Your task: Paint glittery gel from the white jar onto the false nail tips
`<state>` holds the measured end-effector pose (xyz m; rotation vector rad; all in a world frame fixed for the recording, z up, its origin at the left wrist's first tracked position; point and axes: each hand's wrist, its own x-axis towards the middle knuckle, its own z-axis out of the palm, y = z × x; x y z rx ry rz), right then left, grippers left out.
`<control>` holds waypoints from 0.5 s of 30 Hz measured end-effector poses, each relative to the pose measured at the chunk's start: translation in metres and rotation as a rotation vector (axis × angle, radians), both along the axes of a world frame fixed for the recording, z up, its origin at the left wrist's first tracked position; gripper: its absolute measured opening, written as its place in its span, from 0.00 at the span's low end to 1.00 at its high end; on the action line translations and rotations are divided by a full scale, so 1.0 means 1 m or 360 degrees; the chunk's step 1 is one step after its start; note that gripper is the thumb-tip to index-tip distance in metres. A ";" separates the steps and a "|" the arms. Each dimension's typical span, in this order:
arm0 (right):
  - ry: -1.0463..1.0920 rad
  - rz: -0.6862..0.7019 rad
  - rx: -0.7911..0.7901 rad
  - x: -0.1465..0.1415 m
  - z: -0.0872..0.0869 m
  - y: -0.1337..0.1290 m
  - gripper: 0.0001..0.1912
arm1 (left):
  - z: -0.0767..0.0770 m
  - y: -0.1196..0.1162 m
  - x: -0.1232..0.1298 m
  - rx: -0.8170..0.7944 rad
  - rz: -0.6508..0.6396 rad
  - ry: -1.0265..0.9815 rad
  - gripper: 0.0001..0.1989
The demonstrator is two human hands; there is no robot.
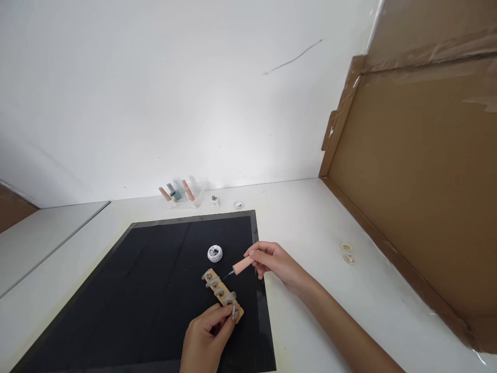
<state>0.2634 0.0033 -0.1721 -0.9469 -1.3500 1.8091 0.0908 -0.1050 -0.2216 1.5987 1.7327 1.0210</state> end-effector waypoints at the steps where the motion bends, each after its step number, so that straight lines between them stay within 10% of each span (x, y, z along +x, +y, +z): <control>1: -0.0003 0.0004 0.0000 0.000 0.000 0.000 0.15 | 0.000 0.000 0.000 -0.0014 -0.0009 0.0001 0.15; 15: -0.0024 0.0028 -0.0003 -0.001 -0.001 0.000 0.15 | -0.002 0.000 -0.003 -0.0082 -0.0085 -0.0040 0.14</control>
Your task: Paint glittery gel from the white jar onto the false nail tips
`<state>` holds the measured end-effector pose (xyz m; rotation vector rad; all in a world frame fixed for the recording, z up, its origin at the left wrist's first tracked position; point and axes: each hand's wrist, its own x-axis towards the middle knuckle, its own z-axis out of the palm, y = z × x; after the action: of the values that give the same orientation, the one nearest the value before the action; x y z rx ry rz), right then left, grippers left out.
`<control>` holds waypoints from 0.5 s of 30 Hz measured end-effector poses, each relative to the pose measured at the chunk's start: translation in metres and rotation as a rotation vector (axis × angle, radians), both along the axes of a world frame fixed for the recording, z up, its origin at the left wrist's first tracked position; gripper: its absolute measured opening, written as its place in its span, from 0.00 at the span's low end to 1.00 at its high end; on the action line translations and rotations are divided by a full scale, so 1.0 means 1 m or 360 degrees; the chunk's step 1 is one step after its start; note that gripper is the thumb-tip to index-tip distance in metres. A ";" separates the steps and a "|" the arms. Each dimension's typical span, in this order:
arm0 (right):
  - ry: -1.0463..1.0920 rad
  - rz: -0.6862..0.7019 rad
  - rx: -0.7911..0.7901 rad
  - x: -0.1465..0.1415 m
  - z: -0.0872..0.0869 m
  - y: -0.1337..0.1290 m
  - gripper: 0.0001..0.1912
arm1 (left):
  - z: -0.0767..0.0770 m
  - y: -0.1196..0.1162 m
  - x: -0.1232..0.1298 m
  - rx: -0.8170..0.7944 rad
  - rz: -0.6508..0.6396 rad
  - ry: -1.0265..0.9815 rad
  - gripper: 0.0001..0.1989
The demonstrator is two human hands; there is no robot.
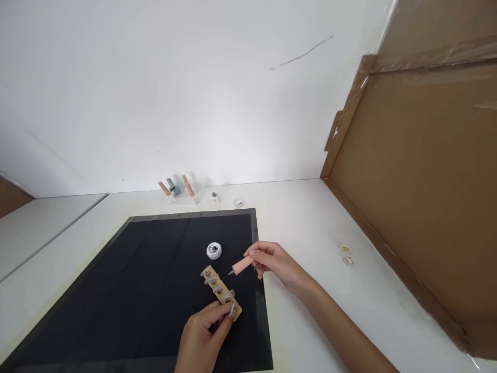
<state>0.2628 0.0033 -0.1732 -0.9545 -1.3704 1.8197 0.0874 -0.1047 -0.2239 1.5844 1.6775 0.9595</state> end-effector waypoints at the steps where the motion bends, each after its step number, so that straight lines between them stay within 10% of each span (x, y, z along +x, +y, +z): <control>1: -0.0002 -0.0003 0.0001 0.000 0.000 0.000 0.15 | 0.000 0.000 0.000 0.0005 0.0007 0.0003 0.14; 15: 0.0128 -0.0243 0.0054 -0.002 0.023 -0.016 0.13 | -0.003 -0.017 -0.015 0.0220 0.0164 -0.0316 0.21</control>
<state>0.2605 -0.0128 -0.1499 -0.9320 -1.2411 1.6968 0.0726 -0.1219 -0.2273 1.4471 1.5959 1.2660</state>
